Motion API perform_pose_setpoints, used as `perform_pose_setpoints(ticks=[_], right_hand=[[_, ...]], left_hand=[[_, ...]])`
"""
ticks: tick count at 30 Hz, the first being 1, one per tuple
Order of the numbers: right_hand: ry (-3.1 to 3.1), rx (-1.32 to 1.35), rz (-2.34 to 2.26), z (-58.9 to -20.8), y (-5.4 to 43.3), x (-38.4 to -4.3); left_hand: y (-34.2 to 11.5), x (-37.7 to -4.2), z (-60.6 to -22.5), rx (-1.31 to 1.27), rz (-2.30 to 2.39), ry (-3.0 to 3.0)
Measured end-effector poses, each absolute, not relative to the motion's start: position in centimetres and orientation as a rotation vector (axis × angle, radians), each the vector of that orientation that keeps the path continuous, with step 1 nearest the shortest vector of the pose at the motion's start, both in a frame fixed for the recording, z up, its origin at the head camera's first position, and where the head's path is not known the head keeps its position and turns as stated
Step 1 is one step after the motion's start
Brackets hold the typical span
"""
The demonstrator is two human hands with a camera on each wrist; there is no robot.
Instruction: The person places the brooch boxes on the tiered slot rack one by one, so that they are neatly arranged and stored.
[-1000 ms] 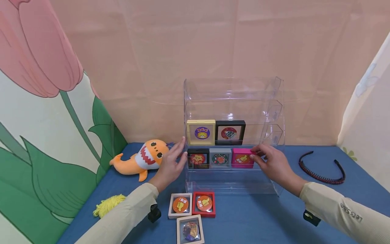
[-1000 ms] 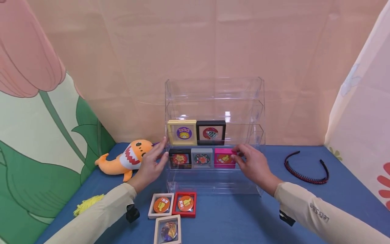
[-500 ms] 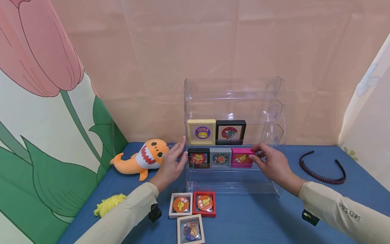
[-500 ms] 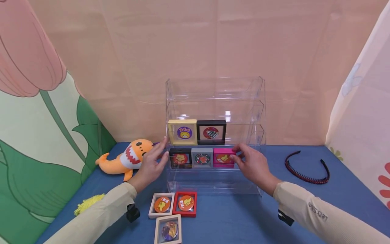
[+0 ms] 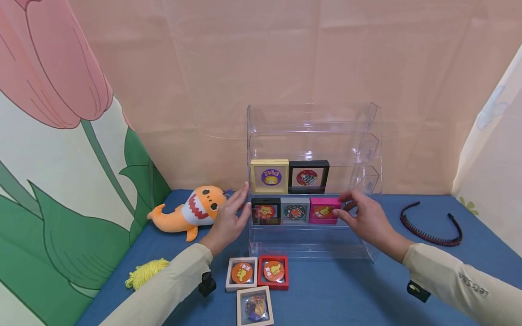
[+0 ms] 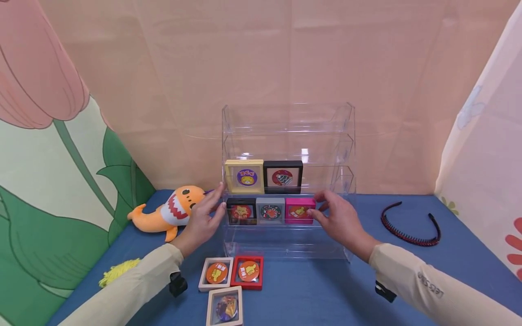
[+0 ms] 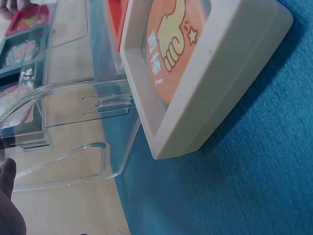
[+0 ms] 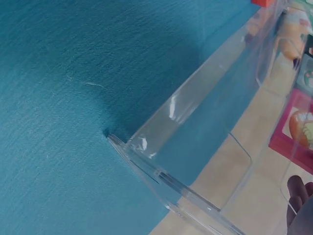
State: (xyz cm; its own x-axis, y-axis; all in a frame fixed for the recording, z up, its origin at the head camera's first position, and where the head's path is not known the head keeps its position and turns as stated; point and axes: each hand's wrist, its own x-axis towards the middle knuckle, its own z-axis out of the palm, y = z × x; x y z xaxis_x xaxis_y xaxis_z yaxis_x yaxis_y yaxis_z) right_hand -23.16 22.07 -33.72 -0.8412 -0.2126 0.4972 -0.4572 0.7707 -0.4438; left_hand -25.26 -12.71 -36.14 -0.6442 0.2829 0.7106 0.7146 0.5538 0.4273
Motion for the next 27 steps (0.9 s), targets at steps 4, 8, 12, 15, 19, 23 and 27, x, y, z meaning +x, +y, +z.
perform_pose_setpoints(ticks=[4,8,12,15,19,23,27], right_hand=[[-2.510,0.507,0.795,-33.5,22.1,-22.9],[-2.440,0.522,0.773,-33.3,21.6,-22.0],[-2.367,0.598,0.740,-33.2,20.4,-20.6],[-2.363,0.679,0.738,-33.4,19.0,-19.4],[-2.463,0.776,0.780,-34.1,17.0,-17.6],[-2.664,0.837,0.824,-35.0,15.4,-16.3],[-2.856,0.920,0.793,-36.0,14.4,-16.1]], left_hand=[[-12.7,-25.3,-36.3,-0.802,-0.967,-2.206],[-12.6,-25.1,-36.1,-0.809,-0.964,-2.198],[-12.6,-25.0,-35.9,-0.810,-0.970,-2.197],[-12.6,-25.0,-35.8,-0.805,-0.970,-2.201],[-12.6,-25.0,-35.8,-0.804,-0.970,-2.201],[-12.6,-25.1,-35.9,-0.810,-0.967,-2.198],[-12.6,-25.2,-35.9,-0.805,-0.960,-2.202]])
